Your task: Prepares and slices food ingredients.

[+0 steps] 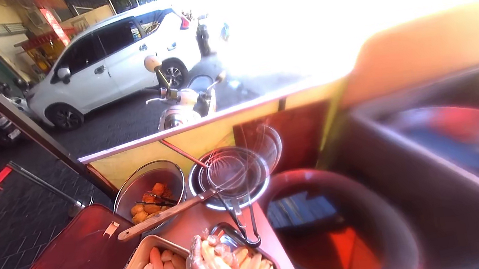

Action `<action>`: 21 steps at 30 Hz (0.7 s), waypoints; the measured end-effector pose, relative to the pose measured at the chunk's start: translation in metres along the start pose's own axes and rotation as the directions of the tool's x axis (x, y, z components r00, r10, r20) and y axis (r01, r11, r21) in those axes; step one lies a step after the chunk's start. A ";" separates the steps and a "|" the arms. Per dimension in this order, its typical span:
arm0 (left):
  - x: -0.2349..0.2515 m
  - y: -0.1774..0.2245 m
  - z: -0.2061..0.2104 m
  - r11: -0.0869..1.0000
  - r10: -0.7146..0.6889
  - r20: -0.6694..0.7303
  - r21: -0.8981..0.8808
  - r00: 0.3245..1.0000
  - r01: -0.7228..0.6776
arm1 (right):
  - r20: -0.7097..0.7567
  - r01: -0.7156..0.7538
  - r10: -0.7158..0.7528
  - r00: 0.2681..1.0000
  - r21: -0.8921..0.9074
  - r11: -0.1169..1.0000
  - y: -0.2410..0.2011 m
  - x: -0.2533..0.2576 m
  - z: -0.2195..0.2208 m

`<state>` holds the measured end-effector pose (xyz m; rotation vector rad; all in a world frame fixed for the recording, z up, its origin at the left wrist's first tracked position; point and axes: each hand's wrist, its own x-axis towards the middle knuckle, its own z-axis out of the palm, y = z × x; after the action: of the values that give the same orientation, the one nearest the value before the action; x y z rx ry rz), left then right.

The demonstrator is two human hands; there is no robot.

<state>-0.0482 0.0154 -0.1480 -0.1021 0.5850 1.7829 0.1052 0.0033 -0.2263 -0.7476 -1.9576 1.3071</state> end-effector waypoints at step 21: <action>-0.012 -0.017 -0.013 0.998 0.025 -0.058 0.064 0.998 -0.022 | 0.123 -0.137 0.157 0.980 -0.158 0.978 0.037 0.006 0.001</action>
<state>-0.0315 0.0024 -0.1604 -0.1046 0.6865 1.7873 0.1042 0.0193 -0.2600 -0.9128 -2.1622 1.3386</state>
